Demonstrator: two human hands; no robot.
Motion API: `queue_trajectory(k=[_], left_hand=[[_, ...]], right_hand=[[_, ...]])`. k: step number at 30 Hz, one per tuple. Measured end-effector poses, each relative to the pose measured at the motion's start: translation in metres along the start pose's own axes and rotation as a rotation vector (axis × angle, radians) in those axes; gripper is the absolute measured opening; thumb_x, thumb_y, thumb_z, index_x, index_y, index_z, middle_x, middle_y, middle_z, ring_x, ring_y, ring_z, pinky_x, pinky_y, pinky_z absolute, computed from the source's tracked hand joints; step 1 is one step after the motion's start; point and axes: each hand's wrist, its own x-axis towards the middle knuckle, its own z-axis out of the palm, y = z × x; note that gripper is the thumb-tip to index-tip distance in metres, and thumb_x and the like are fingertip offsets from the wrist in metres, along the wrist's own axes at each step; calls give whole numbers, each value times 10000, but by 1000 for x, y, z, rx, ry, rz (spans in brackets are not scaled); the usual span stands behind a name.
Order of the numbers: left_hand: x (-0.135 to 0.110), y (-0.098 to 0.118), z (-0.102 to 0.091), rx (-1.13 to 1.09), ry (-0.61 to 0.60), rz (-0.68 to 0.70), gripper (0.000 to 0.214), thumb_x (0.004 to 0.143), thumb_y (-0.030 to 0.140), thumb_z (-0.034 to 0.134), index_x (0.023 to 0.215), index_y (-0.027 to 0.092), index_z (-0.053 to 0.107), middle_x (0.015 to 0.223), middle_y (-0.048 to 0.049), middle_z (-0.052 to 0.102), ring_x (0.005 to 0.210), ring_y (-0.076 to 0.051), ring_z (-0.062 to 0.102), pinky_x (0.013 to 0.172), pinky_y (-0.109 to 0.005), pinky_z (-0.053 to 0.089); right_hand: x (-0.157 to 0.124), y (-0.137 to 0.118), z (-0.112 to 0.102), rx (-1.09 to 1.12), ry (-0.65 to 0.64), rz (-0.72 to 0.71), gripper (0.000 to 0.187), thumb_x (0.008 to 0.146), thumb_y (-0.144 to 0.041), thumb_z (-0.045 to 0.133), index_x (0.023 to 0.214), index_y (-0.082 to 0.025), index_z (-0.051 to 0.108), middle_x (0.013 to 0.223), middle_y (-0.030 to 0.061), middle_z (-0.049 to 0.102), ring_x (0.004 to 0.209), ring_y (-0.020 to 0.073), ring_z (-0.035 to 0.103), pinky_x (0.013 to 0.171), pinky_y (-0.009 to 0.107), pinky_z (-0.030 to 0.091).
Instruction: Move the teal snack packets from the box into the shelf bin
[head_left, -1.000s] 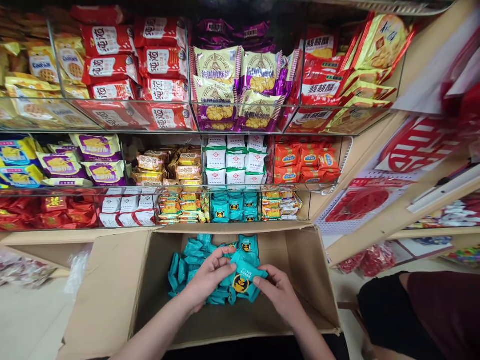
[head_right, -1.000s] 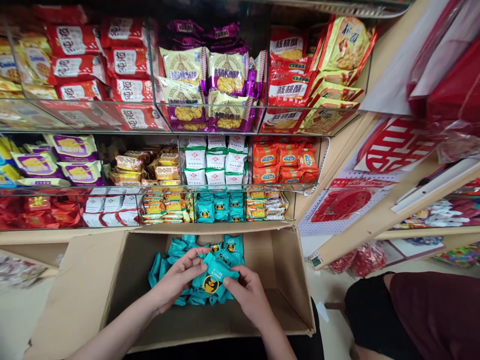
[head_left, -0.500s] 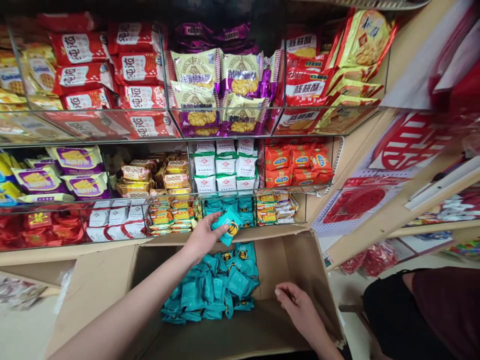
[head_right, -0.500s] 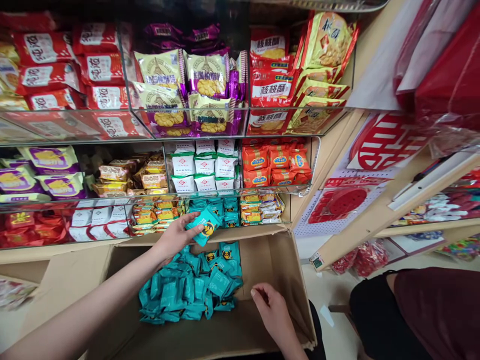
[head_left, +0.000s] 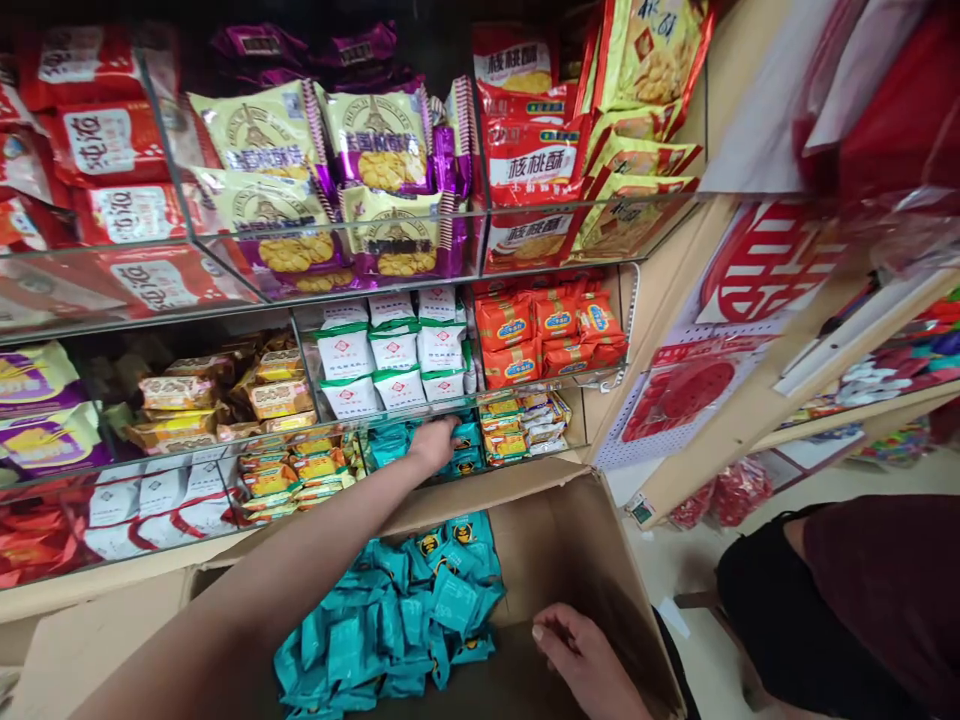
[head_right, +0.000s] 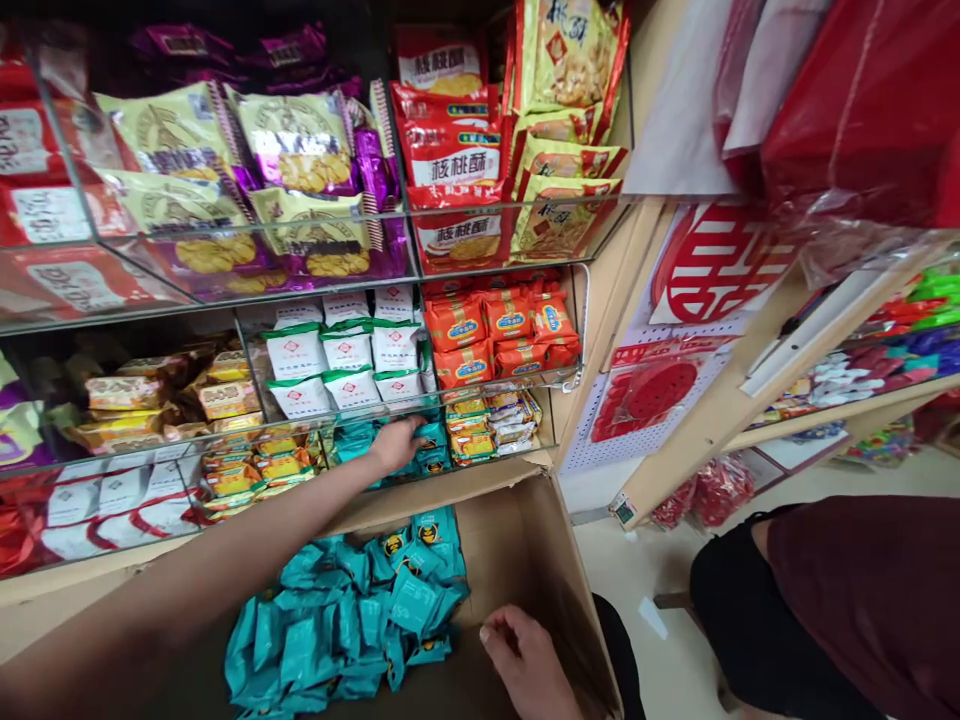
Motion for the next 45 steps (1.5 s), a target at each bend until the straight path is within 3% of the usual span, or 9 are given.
queue_trajectory(k=[5,9,17,23,28,32,34,38,45], left_hand=[[5,7,9,164,30,76,423,786,174,413,1208,158,415,1229,-153,441,1146,-281,360,942,-423,244],[10,10,21,234,4,158,572,788,248,426,1317,143,233,1362,-126,274,1244,-269,193,1002,-447,106],[24,2,31,272,-69,171,629,772,279,448,1327,139,187,1368,-136,254,1231,-274,220,986,-452,122],[17,16,9,218,-124,172,683,695,288,541,1301,138,266,1344,-162,295,1205,-318,271,947,-511,201],[-59,31,-34,101,-52,242,389,803,301,389,1185,258,444,1300,-49,394,1195,-237,314,989,-501,163],[-162,13,-42,-255,80,581,348,794,189,407,1102,292,530,1143,-19,553,1139,-200,396,1029,-412,158],[-207,0,-27,-339,34,498,361,788,164,413,1096,309,533,1103,-22,576,1096,-199,436,1003,-390,232],[-265,-17,16,-508,-109,301,313,785,190,406,1021,297,581,1069,-43,590,995,-196,508,871,-315,400],[-294,-29,37,-763,-180,35,264,797,287,416,992,302,594,999,-33,605,946,-174,539,845,-255,419]], right_hand=[[2,3,0,77,-18,54,230,753,-400,479,731,-185,555,625,-3,513,573,130,495,539,227,386],[1,2,-2,106,-27,60,222,769,-383,467,742,-182,556,639,0,518,584,128,498,545,225,389],[0,-1,-4,105,-25,75,216,779,-366,460,756,-177,560,657,6,535,622,137,513,571,236,394],[2,3,-3,136,-31,76,205,763,-371,475,737,-182,552,644,-6,526,591,128,505,552,232,391],[0,-2,-4,86,-49,85,211,765,-370,449,725,-184,538,634,-6,530,564,129,506,536,235,390],[6,-15,3,-261,-60,34,160,747,-298,455,726,-185,567,679,29,587,659,170,542,613,263,394],[17,-25,14,-481,-86,-21,171,716,-258,490,832,-181,589,828,68,610,814,206,545,716,284,386],[50,-39,52,-718,-174,-86,508,618,-259,612,1109,-211,494,1120,81,523,1064,248,438,860,311,330],[65,-37,98,-785,-147,25,578,466,-206,719,1010,-160,530,991,122,555,900,324,539,789,444,344]])
